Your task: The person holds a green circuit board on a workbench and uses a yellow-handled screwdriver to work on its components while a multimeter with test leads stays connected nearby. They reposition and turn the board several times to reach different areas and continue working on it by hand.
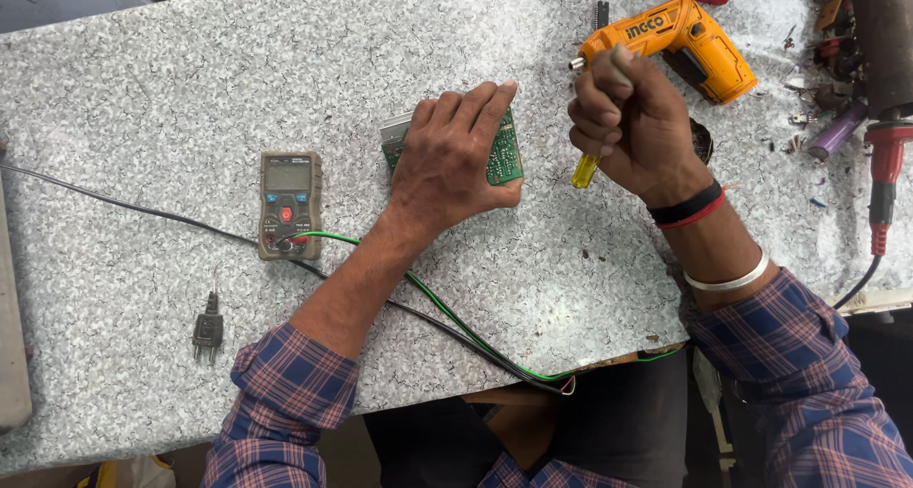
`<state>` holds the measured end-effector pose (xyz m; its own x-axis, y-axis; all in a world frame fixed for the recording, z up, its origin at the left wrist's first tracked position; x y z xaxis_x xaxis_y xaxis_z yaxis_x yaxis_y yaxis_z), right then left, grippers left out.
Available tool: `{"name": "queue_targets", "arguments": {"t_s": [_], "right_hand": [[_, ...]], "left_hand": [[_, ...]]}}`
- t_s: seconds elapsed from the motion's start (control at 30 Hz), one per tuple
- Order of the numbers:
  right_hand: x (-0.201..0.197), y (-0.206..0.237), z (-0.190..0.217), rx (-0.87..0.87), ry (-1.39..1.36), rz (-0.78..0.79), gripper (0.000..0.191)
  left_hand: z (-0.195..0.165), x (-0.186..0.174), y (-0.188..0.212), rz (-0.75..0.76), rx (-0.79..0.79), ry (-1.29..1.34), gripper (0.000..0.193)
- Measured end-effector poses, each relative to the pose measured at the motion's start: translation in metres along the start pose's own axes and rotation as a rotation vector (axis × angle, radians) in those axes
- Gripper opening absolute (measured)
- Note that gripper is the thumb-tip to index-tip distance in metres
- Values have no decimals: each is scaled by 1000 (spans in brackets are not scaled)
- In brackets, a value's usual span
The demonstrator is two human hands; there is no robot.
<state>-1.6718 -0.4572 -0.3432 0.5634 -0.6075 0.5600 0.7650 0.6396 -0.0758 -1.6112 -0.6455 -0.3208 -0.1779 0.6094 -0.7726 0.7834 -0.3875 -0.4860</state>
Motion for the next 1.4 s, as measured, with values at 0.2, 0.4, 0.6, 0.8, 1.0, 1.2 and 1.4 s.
{"name": "queue_targets", "arguments": {"t_s": [0.2,0.4,0.6,0.8,1.0,1.2,1.4], "right_hand": [[0,2,1,82,-98,103,52],[4,9,-5,79,-118,346,69],[8,10,-11,77,-74,441,73],[18,7,3,100,72,353,73],[23,1,11,51,778,67,36],[37,-9,2,-99,1432,-61,21],[50,-14,0,-107,1557,34,12]], "left_hand": [[-2,-1,-1,-5,2,6,98],[-1,-7,1,-2,2,29,99],[5,-4,-3,7,0,47,98],[2,-2,-3,-1,11,39,100],[3,-1,2,-68,48,61,116],[13,5,7,-76,53,35,107],[20,1,9,-124,134,-7,103]]}}
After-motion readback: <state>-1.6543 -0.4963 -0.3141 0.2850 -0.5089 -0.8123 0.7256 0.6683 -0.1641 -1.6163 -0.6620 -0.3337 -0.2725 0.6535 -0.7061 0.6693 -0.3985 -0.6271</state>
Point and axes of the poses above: each hand's wrist, its own y-axis away from the middle knuckle, its own x-axis out of the palm, z = x × y, the point moved 6 cm from there along -y, towards the middle knuckle, and after that the axes turned 13 degrees about y, right-handed, at the moved point
